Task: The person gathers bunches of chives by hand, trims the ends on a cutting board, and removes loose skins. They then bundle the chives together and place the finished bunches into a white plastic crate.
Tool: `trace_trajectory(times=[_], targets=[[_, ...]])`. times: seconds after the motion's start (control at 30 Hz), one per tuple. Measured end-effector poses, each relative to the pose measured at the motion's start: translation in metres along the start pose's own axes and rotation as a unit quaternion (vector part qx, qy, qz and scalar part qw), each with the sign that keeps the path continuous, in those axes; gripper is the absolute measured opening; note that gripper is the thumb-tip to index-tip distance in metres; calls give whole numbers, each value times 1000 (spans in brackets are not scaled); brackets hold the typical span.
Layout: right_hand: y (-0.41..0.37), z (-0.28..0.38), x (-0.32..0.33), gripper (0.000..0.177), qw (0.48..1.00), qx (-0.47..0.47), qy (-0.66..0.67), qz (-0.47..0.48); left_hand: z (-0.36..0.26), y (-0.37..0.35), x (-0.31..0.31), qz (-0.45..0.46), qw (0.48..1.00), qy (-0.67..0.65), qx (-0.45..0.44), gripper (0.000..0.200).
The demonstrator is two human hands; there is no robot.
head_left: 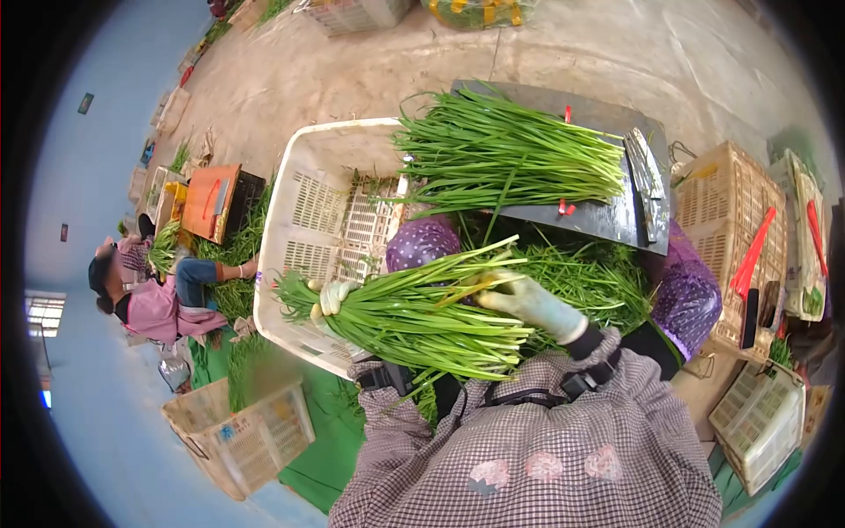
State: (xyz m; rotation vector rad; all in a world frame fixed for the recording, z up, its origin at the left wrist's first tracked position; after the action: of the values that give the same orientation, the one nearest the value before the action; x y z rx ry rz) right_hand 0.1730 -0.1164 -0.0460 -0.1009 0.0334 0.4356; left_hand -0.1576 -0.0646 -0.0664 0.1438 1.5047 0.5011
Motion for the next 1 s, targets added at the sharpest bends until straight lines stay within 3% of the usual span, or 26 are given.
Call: trace_trajectory(times=[0.07, 0.1, 0.17, 0.2, 0.23, 0.27, 0.3, 0.33, 0.4, 0.43, 0.47, 0.53, 0.6, 0.67, 0.73, 0.8, 0.87, 0.93, 0.97, 1.0], targets=[[9, 2, -8, 35, 987, -73, 140, 33, 5, 4, -14, 42, 999, 17, 3, 42], [7, 8, -7, 35, 987, -72, 141, 35, -6, 4, -15, 54, 997, 61, -14, 43], [-3, 21, 0, 26, 939, -103, 327, 7, -4, 4, -33, 50, 995, 77, -27, 40], [-8, 14, 7, 27, 923, -1, 384, 4, -1, 3, -47, 45, 994, 90, -38, 37], [-16, 19, 14, 28, 915, 27, 401, -11, 2, -1, -60, -15, 988, 140, -66, 35], [-25, 26, 23, 29, 906, 56, 418, -26, 3, -3, -64, -17, 987, 142, -70, 35], [-28, 30, 38, 37, 972, 16, 234, -6, 5, -4, -66, -21, 986, 149, -74, 34], [-28, 32, 35, 37, 972, 14, 234, -4, 6, -4, -69, -26, 984, 157, -77, 34], [-26, 33, 20, 42, 988, -148, -18, 30, 10, 3, -79, 8, 983, 178, -37, 33], [-21, 29, 12, 44, 985, -60, -164, 2, 16, 9, -87, 44, 980, 196, 2, 32], [-13, 26, 4, 46, 974, -18, -224, -21, 22, 12, -94, 45, 980, 194, 2, 32], [6, 27, -12, 45, 977, -95, -192, -9, 41, 18, -117, 105, 966, 229, 63, 28], [19, 28, -33, 44, 969, -65, -232, -47, 57, 19, -134, 106, 964, 232, 68, 28], [25, 44, -46, 34, 974, -22, -208, -87, 62, 22, -143, 186, 928, 290, 143, 31], [26, 84, -48, 25, 996, 66, -43, -38, 62, 19, -143, 190, 929, 291, 127, 34], [19, 130, -37, 21, 992, 15, 126, 18, 56, 16, -142, 114, 936, 326, 69, 38], [6, 156, -13, 24, 972, 6, 231, -32, 41, 9, -127, 93, 947, 300, 65, 41], [-5, 142, 8, 29, 964, 173, 164, -118, 27, 5, -111, 21, 967, 252, 22, 41], [-11, 129, 21, 38, 891, 163, 420, -62, 21, 2, -103, -3, 974, 224, 12, 42], [-23, 135, 29, 46, 875, 206, 430, -85, 21, 0, -100, -4, 974, 224, 11, 42]])
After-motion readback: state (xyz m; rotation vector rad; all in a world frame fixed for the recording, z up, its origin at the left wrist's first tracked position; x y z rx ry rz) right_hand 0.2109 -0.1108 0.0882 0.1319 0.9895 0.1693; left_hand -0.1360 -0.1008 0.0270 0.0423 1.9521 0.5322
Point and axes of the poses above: each hand's wrist, its own y-axis towards the middle knuckle, its own x-axis out of the back of the hand, z = x × y, the point moved 2 cm from there along y, towards the middle knuckle, and after that the axes turned 1 degree about -x, right-handed, at the moved point
